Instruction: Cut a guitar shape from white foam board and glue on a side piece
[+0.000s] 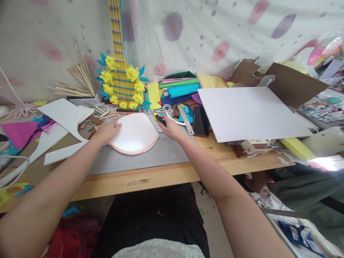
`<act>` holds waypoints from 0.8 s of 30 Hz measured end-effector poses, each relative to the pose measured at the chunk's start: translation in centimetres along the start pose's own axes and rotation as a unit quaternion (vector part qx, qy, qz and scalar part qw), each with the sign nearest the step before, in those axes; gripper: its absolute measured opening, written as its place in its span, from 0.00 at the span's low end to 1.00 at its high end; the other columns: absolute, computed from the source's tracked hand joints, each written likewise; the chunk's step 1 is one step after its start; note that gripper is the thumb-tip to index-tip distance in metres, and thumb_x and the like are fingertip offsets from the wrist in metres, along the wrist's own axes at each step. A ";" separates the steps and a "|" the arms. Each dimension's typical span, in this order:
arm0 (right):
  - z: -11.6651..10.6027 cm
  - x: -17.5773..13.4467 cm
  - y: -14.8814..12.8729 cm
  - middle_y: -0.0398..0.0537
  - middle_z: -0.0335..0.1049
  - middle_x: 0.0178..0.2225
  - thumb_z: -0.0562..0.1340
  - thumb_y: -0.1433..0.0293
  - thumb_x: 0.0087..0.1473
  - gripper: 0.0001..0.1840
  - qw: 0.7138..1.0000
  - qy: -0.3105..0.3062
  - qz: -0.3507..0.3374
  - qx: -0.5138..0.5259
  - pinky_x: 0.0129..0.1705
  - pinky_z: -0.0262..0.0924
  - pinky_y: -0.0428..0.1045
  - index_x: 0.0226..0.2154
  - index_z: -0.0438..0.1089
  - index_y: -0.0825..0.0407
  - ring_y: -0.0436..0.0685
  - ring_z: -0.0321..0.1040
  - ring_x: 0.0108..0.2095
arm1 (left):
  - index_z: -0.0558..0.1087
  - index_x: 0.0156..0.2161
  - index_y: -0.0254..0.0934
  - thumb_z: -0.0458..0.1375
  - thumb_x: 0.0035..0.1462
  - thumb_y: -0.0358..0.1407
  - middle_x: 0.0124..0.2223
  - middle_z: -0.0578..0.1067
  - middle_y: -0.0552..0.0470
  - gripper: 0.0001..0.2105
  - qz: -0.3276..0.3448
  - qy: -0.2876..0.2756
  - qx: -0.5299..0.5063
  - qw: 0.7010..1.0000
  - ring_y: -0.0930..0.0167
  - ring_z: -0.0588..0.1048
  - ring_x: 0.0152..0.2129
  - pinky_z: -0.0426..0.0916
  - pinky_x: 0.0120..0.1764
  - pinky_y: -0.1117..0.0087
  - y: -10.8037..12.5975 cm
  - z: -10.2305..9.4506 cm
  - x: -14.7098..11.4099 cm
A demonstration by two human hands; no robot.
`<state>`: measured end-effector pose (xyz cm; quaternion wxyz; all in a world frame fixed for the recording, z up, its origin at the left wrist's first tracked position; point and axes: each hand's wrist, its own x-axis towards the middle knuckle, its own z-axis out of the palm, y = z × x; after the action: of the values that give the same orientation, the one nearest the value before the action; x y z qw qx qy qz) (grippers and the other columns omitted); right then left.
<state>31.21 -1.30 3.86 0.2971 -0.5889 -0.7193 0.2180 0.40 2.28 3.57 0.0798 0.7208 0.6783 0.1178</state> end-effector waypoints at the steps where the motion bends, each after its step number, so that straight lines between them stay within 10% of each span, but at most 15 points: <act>1: 0.3 0.1 0.2 0.54 0.72 0.43 0.54 0.61 0.55 0.23 1.000 0.009 0.011 0.011 0.44 0.61 0.55 0.52 0.61 0.52 0.61 0.69 0.42 | 0.64 0.59 0.34 0.46 0.57 0.48 0.54 0.71 0.35 0.29 -0.023 -0.006 0.015 1.000 0.50 0.70 0.49 0.61 0.49 0.50 0.3 0.0 -0.5; 7: 0.6 0.9 2.1 0.62 0.65 0.52 0.54 0.66 0.55 0.24 0.991 0.103 0.073 -0.050 0.51 0.57 0.58 0.53 0.60 0.57 0.65 0.64 0.51 | 0.65 0.59 0.46 0.44 0.59 0.46 0.57 0.69 0.49 0.25 0.078 0.028 0.037 0.996 0.59 0.68 0.53 0.62 0.50 0.60 0.5 -2.9 -0.2; 16: 1.5 1.2 1.6 0.64 0.63 0.50 0.55 0.64 0.54 0.27 0.977 0.033 0.116 -0.175 0.50 0.57 0.58 0.55 0.60 0.55 0.68 0.62 0.51 | 0.75 0.49 0.46 0.48 0.53 0.37 0.45 0.76 0.51 0.20 0.251 0.028 0.034 0.967 0.63 0.72 0.43 0.63 0.44 0.66 4.2 -4.5 1.3; 24: 2.3 0.5 2.1 0.60 0.63 0.49 0.57 0.60 0.53 0.27 0.975 0.055 0.084 -0.197 0.49 0.58 0.57 0.55 0.62 0.51 0.66 0.60 0.51 | 0.67 0.32 0.36 0.51 0.53 0.32 0.38 0.71 0.52 0.04 0.174 0.280 -0.179 0.927 0.71 0.68 0.39 0.63 0.45 0.66 4.0 -11.3 1.3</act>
<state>31.06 -0.31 0.89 0.1946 -0.7052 -0.6788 0.0634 1.13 2.75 15.55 -0.0075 0.7390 0.5043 0.4466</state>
